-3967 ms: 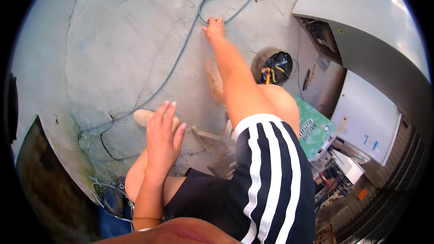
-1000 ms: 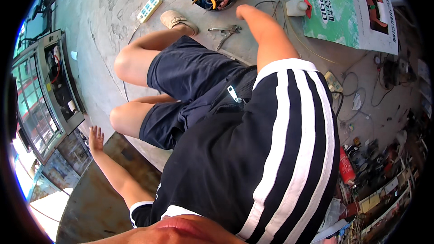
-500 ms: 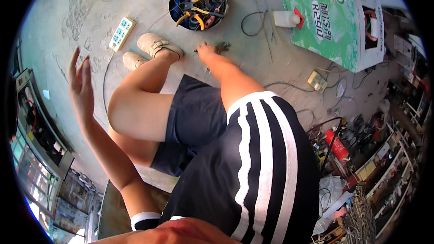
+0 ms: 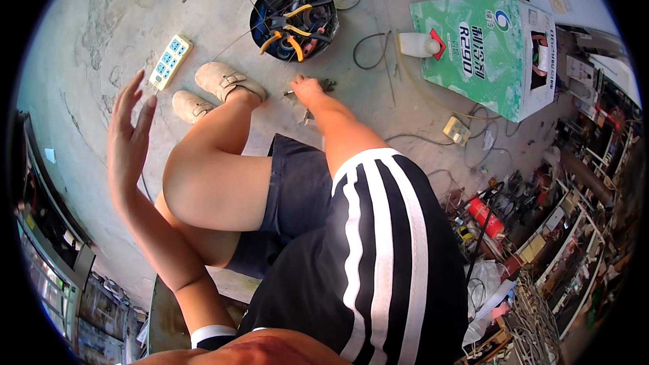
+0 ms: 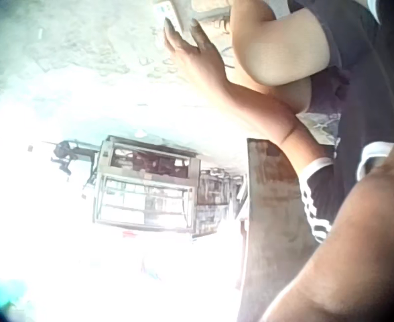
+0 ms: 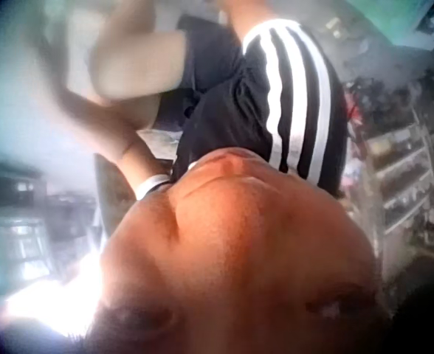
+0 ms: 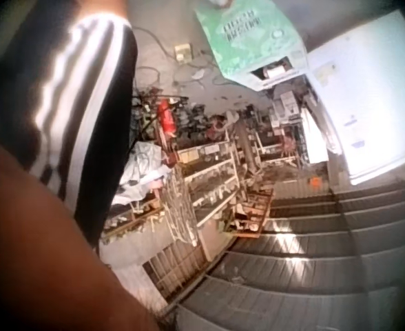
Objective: The person uses a screwdriver to work on a small mechanical component on a table, then moves to a floor area to handle a long wire and another small part near a large appliance.
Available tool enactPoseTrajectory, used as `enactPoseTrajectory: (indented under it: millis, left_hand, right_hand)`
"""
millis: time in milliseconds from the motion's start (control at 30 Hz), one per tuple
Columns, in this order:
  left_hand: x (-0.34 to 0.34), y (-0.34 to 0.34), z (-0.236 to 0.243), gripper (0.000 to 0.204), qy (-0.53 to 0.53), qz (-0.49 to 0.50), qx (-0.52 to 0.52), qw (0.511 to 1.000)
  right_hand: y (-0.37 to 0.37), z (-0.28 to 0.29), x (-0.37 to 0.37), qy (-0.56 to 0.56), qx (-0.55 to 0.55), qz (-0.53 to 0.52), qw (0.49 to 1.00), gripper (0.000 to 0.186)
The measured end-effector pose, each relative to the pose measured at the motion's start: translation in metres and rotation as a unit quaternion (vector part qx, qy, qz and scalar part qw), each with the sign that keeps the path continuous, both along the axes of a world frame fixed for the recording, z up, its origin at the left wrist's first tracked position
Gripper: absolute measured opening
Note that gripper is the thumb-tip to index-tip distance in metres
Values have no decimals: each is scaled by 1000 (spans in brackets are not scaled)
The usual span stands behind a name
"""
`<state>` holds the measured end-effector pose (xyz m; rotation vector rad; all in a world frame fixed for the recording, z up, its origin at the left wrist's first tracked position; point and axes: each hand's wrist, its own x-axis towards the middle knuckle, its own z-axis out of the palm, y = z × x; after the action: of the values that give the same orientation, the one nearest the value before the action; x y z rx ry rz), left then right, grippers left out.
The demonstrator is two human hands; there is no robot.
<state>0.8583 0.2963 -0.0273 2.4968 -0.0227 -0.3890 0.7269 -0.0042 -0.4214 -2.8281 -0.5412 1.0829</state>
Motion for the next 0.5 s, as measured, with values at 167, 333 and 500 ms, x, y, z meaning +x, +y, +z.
enactPoseTrajectory:
  millis: [167, 333, 500]
  left_hand:
    - [-13, 23, -28, 48, 77, -4, 24, 997]
    - [-9, 23, -12, 50, 214, 14, 33, 976]
    - [5, 15, -5, 50, 51, -12, 50, 997]
  right_hand:
    - [16, -9, 2, -5, -11, 35, 999, 19]
    - [27, -29, 8, 7, -49, 44, 998, 19]
    - [5, 20, 2, 29, 32, 100, 994, 15]
